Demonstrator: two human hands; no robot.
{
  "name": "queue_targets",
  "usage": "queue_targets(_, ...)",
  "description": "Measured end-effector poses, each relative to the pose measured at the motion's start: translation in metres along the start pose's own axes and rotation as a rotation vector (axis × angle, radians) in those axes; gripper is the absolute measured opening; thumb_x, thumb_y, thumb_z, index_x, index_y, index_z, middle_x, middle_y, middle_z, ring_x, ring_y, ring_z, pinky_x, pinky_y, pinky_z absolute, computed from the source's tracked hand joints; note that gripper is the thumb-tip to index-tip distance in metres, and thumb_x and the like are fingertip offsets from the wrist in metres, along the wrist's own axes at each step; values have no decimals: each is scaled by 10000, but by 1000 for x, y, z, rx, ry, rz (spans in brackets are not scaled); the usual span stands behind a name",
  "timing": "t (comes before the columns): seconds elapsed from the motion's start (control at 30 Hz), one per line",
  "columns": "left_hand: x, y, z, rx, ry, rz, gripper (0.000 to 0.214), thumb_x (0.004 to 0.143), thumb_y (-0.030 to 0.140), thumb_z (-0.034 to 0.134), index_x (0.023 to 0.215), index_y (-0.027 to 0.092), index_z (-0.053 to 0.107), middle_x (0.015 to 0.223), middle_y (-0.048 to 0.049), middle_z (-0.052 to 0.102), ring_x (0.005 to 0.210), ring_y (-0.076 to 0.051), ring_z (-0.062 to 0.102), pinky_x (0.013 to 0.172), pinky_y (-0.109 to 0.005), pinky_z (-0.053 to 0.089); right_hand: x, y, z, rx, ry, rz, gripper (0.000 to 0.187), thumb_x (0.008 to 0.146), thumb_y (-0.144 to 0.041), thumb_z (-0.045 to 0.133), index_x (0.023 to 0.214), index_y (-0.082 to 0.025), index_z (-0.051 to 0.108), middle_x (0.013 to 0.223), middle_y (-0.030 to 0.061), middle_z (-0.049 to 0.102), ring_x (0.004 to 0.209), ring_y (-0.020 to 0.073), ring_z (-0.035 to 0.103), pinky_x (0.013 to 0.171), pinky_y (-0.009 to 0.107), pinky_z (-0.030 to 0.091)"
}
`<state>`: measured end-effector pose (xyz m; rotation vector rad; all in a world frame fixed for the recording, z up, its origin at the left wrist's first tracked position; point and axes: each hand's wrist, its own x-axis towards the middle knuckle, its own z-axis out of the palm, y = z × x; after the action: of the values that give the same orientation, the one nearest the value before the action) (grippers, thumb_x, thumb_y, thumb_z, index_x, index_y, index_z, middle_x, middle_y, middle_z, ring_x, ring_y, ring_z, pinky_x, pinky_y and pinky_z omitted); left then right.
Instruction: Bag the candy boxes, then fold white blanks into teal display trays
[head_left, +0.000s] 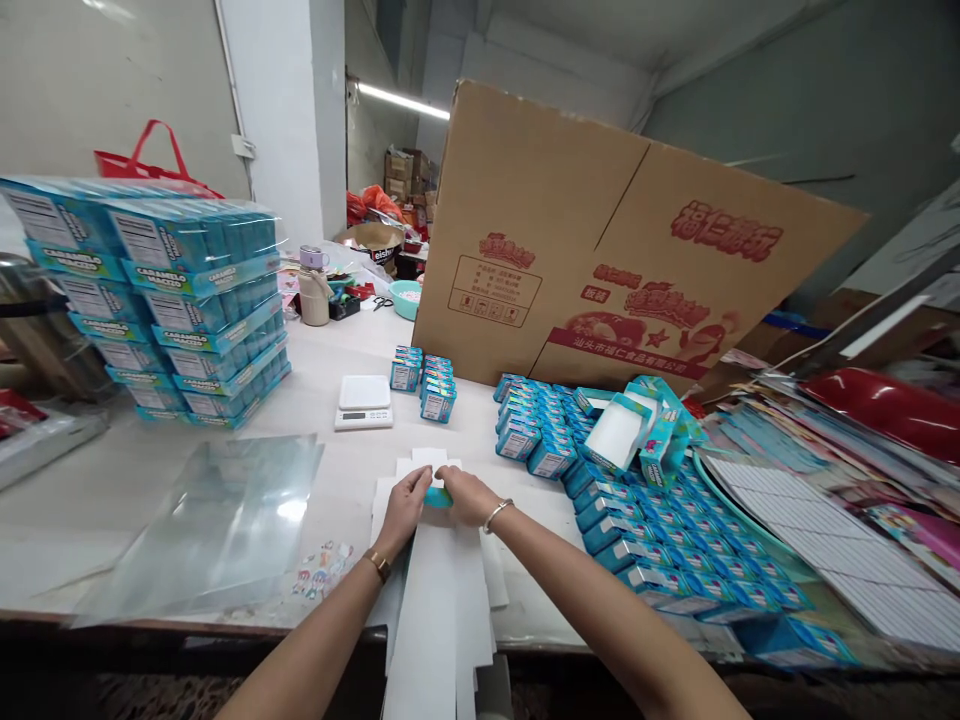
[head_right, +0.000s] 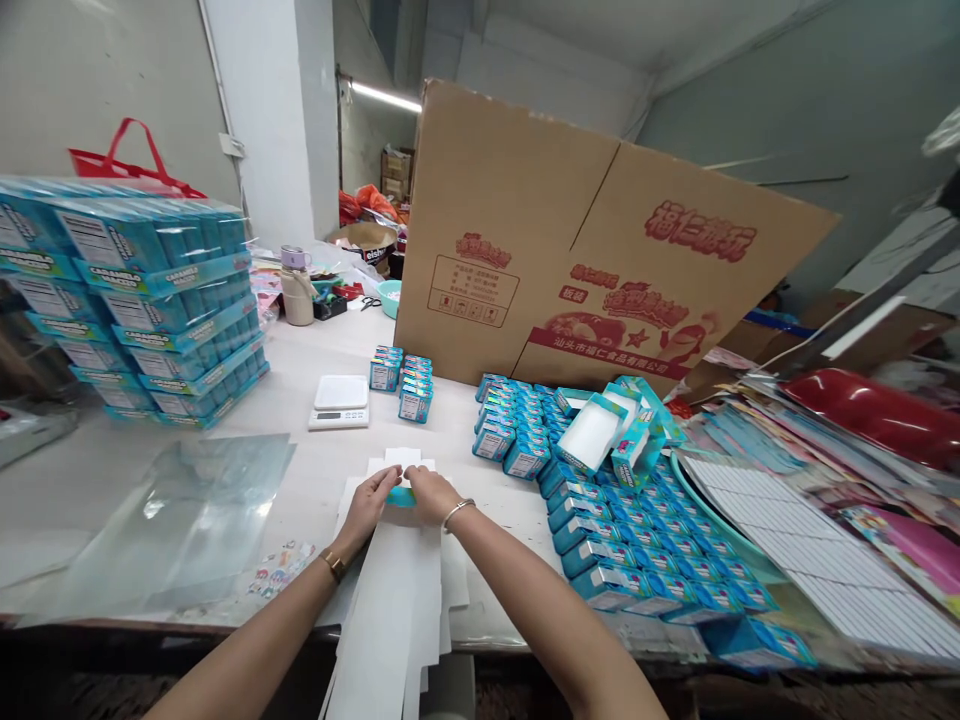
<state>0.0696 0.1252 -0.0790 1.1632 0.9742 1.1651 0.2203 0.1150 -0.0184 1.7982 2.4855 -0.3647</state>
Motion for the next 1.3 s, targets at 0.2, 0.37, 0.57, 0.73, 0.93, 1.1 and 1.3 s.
queue_targets(0.2,-7,6,6,67,-53,61,426,809,499,531,981,145,693,964,-68,711,975,-232,613,894,-343,441,4,-4,4,-59,15,16,209,821,-138,461,961,-190,607,950,81,655,882,206,613,682,265,378)
queue_targets(0.37,-10,11,12,64,-24,134,379,835,459,504,986,170,699,994,-49,711,970,-212,613,875,-311,447,5,-12,6,-88,54,54,286,823,-128,446,1060,-208,586,1003,86,631,874,201,610,683,271,385)
queue_targets(0.57,-8,7,14,46,32,116,399,797,485,544,976,165,702,981,-62,717,938,-218,632,873,-331,459,0,-19,6,-9,122,127,236,810,-186,491,997,-192,633,990,92,626,854,200,598,663,258,386)
queue_targets(0.73,-9,3,12,27,72,47,455,783,514,558,1039,154,668,1061,-94,696,1016,-241,618,907,-352,447,1,2,-10,275,-137,-43,319,877,-372,452,837,-140,666,711,16,630,642,131,554,548,208,378)
queue_targets(0.93,-8,0,10,40,78,36,485,773,531,565,1039,139,670,1071,-101,694,1040,-254,608,938,-373,435,5,5,-7,63,-117,-99,229,840,-296,530,992,-164,640,847,19,686,699,128,606,578,198,428)
queue_targets(1.1,-5,-1,9,61,62,58,475,754,514,596,1042,145,676,1103,-92,686,1073,-248,597,976,-378,415,9,-22,5,-182,-38,-67,326,813,-183,539,1127,-102,569,1009,181,672,879,263,649,694,339,482)
queue_targets(1.3,-7,3,8,75,52,20,481,754,490,613,1076,136,658,1134,-104,672,1085,-247,592,979,-370,414,12,-27,5,-318,-110,-170,210,804,-117,523,985,-115,628,931,154,696,920,288,655,752,404,503)
